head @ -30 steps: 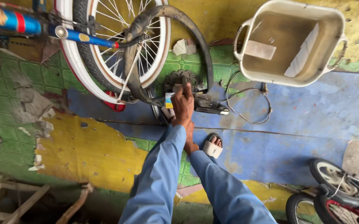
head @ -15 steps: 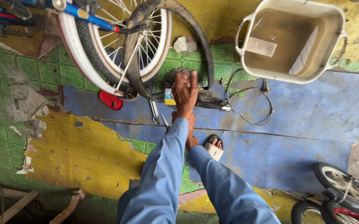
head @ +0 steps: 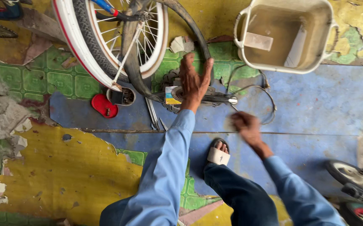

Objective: The person removes a bicycle tire from the rim, applies glue to a patch, and uses a manual tire patching machine to bond the patch to the inner tube. The person then plugs in the machine and operates it to complete the patching process.

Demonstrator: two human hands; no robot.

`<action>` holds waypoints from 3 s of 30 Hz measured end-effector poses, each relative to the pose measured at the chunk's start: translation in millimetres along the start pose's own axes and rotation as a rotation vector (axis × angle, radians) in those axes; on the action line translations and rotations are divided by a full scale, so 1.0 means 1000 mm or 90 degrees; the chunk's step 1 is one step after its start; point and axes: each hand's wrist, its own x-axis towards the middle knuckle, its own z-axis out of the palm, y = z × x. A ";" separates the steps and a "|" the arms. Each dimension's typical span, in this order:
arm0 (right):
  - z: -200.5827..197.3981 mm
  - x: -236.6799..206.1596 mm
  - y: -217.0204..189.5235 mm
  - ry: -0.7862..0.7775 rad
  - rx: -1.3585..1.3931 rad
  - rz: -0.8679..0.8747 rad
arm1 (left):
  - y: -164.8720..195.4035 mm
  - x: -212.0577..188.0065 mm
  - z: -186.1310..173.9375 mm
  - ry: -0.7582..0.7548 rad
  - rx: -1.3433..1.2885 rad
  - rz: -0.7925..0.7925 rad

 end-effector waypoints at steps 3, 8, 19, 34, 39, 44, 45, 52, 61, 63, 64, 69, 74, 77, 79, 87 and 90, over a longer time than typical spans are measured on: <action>-0.011 0.021 0.042 0.111 -0.235 0.038 | -0.004 -0.002 0.001 -0.044 -0.036 -0.020; 0.016 0.074 0.073 0.059 -0.413 -0.026 | -0.021 -0.011 0.009 -0.006 0.009 0.031; 0.063 0.086 0.103 0.028 -0.536 0.070 | -0.052 -0.025 0.019 -0.023 0.033 0.035; 0.116 0.052 0.047 0.096 -0.465 0.008 | -0.011 -0.021 -0.019 0.000 0.052 0.107; 0.060 -0.005 0.021 0.272 -0.154 0.044 | 0.021 -0.015 -0.048 -0.021 0.058 0.092; -0.020 -0.119 -0.007 0.424 -0.171 0.050 | 0.044 -0.069 -0.092 0.011 0.063 0.141; -0.025 -0.142 -0.011 0.390 -0.157 0.023 | 0.047 -0.093 -0.106 0.010 0.028 0.129; -0.001 -0.282 -0.052 0.115 -0.056 -0.164 | 0.075 -0.278 -0.205 -0.221 0.021 -0.267; 0.128 -0.411 -0.236 -0.416 -0.194 -0.445 | 0.057 -0.341 -0.424 0.077 -0.859 -0.959; 0.165 -0.438 -0.277 -0.502 -0.225 -0.518 | 0.042 -0.345 -0.498 0.236 -0.993 -0.879; 0.181 -0.450 -0.296 -0.535 -0.242 -0.519 | 0.035 -0.344 -0.538 0.238 -1.181 -0.872; 0.261 -0.491 -0.366 -0.614 -0.275 -0.567 | 0.048 -0.369 -0.719 0.443 -0.993 -0.608; 0.346 -0.528 -0.415 -0.591 -0.256 -0.701 | 0.093 -0.413 -0.851 0.577 -0.813 -0.445; 0.400 -0.560 -0.446 -0.637 -0.356 -0.621 | 0.117 -0.438 -0.907 0.607 -0.752 -0.377; 0.445 -0.594 -0.467 -0.624 -0.301 -0.660 | 0.128 -0.451 -0.930 0.609 -0.695 -0.341; 0.638 -0.746 -0.569 -0.765 -0.289 -0.489 | 0.148 -0.506 -0.991 0.662 -0.475 -0.280; 0.679 -0.786 -0.596 -0.723 -0.372 -0.553 | 0.153 -0.521 -1.011 0.648 -0.337 -0.263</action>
